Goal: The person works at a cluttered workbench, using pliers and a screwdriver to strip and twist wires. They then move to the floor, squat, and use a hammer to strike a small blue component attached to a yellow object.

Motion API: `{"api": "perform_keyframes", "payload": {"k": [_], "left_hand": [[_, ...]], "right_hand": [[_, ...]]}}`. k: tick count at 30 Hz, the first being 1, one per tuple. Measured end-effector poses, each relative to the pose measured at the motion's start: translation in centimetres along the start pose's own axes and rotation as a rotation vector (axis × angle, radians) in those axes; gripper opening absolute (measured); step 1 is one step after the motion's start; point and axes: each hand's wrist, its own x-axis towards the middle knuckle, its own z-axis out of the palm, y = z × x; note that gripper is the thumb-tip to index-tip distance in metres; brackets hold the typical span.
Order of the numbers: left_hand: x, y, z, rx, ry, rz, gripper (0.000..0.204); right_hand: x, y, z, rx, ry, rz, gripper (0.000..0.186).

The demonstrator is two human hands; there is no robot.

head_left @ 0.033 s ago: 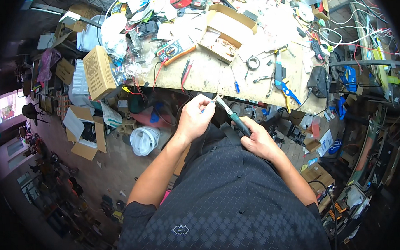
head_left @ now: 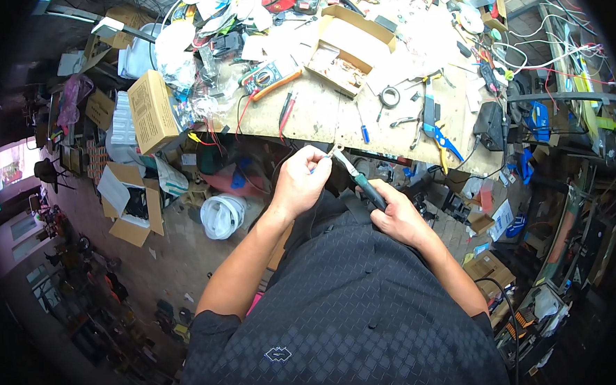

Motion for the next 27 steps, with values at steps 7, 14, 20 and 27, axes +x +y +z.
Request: {"api": "perform_keyframes", "payload": {"k": [7,14,20,27], "left_hand": [[0.0,0.0,0.4,0.001,0.015,0.011,0.014],[0.3,0.0,0.0,-0.021,-0.022,0.020,0.011],[0.4,0.3,-0.2,-0.130,-0.094,-0.008,0.009],[0.3,0.1,0.1,-0.321,-0.129,-0.131,0.011]], "right_hand": [[0.2,-0.5,-0.2,-0.012,-0.004,0.076,0.044],[0.3,-0.3,-0.2,-0.048,-0.008,0.092,0.032],[0.5,-1.9,-0.3,-0.103,-0.002,0.161,0.021],[0.3,-0.8,0.0,-0.097,0.026,0.186,0.012]]}}
